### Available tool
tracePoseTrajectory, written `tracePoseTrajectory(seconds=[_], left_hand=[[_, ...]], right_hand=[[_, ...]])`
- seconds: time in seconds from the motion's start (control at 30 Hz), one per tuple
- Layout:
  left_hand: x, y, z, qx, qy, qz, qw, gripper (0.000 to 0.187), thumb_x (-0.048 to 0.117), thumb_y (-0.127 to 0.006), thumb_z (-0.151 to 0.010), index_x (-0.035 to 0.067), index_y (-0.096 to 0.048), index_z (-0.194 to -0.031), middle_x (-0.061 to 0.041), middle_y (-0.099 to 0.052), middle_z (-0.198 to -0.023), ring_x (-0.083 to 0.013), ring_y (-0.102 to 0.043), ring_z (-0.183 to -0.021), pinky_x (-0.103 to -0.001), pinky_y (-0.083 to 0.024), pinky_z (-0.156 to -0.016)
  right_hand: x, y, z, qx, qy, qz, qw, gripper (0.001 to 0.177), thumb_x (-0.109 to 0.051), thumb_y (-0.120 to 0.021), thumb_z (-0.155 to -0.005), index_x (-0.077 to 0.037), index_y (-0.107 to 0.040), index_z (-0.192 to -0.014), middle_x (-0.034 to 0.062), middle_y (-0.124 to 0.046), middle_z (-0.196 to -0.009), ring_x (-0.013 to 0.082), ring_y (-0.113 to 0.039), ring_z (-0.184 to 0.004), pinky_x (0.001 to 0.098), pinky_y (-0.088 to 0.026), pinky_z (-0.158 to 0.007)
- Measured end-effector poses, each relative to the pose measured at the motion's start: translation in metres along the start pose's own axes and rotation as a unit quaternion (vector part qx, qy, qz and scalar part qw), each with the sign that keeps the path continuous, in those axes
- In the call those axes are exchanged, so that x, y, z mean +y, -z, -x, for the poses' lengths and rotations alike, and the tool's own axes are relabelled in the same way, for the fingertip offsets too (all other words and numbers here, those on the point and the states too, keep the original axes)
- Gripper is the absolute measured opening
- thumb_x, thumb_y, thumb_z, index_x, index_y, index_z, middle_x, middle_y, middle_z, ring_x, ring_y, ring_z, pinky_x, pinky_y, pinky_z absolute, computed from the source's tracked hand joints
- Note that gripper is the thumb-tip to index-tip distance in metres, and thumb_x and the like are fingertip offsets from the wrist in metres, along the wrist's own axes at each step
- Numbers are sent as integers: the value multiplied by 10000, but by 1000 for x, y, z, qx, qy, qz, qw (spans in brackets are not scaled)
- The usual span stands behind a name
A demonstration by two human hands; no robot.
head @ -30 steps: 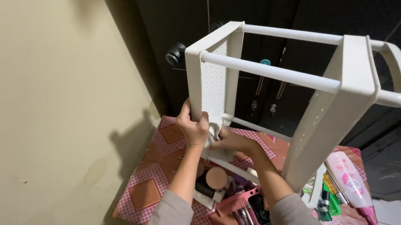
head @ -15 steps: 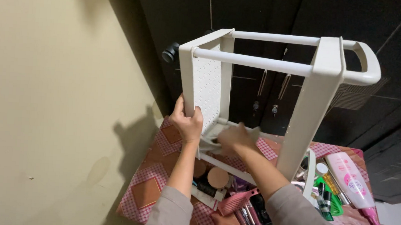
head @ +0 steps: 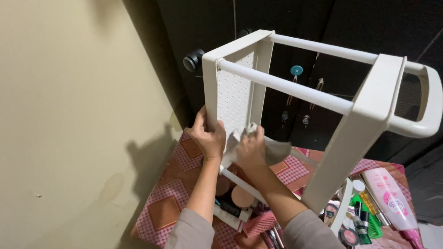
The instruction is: Cleaning a white plastic rack with a cloth and organizing cosmetic bottles onto it.
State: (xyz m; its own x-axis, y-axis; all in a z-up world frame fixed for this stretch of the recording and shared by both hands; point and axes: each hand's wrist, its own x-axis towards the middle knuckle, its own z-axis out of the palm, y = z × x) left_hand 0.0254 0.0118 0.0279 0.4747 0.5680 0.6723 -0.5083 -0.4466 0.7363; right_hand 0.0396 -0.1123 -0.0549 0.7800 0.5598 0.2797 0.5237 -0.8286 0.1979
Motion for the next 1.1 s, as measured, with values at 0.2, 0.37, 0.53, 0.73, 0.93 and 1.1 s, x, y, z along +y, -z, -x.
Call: tracePoseTrajectory(seconds=[0.2, 0.37, 0.53, 0.73, 0.93, 1.1], left_hand=[[15, 1, -5, -12, -33, 99, 994, 426, -48, -595, -785, -71, -711, -1194, -147, -794, -1017, -169, -742, -839, -284, -591, -753], [8, -3, 0, -24, -25, 107, 994, 427, -63, -613, -778, -71, -702, -1196, -138, -777, -1031, -153, -754, -872, -264, -607, -758], [10, 4, 0, -18, -25, 100, 994, 395, -65, -614, -798, -76, -704, -1183, -143, -786, -990, -157, -744, -856, -265, -585, -778], [17, 1, -2, -30, -58, 111, 992, 396, -54, -612, -806, -69, -695, -1194, -147, -778, -1049, -173, -758, -917, -285, -610, -829], [25, 4, -7, -15, -72, 72, 995, 385, -61, -617, -788, -71, -705, -1163, -142, -790, -988, -174, -775, -861, -279, -598, -777], [24, 2, -3, -18, -48, 93, 994, 400, -61, -605, -793, -76, -693, -1183, -137, -790, -987, -178, -769, -851, -283, -593, -772]], right_hand=[[-5, 43, 0, 95, -94, -35, 990, 175, -269, -682, -896, -212, -773, -1034, 95, -667, -1062, 305, -629, -967, 530, -374, -903], [-11, 33, 3, -134, -49, 129, 981, 311, -238, -718, -747, -309, -751, -1049, 49, -585, -1247, 221, -511, -1249, 538, -264, -1085], [8, 43, -3, -104, -176, 98, 974, 232, -263, -582, -959, -237, -764, -1100, 61, -619, -1234, 272, -586, -1135, 569, -324, -1019], [5, -6, -6, 54, 12, -68, 996, 303, -150, -638, -845, -231, -795, -1090, 89, -643, -1201, 261, -630, -1048, 503, -380, -839], [25, 43, -6, -30, -178, 34, 983, 151, -229, -668, -911, -190, -795, -981, 58, -648, -1137, 271, -643, -1057, 513, -426, -952], [40, 73, -25, 113, -334, -308, 884, 506, -68, -687, -820, -179, -660, -1312, 194, -564, -1281, 395, -612, -1106, 527, -488, -868]])
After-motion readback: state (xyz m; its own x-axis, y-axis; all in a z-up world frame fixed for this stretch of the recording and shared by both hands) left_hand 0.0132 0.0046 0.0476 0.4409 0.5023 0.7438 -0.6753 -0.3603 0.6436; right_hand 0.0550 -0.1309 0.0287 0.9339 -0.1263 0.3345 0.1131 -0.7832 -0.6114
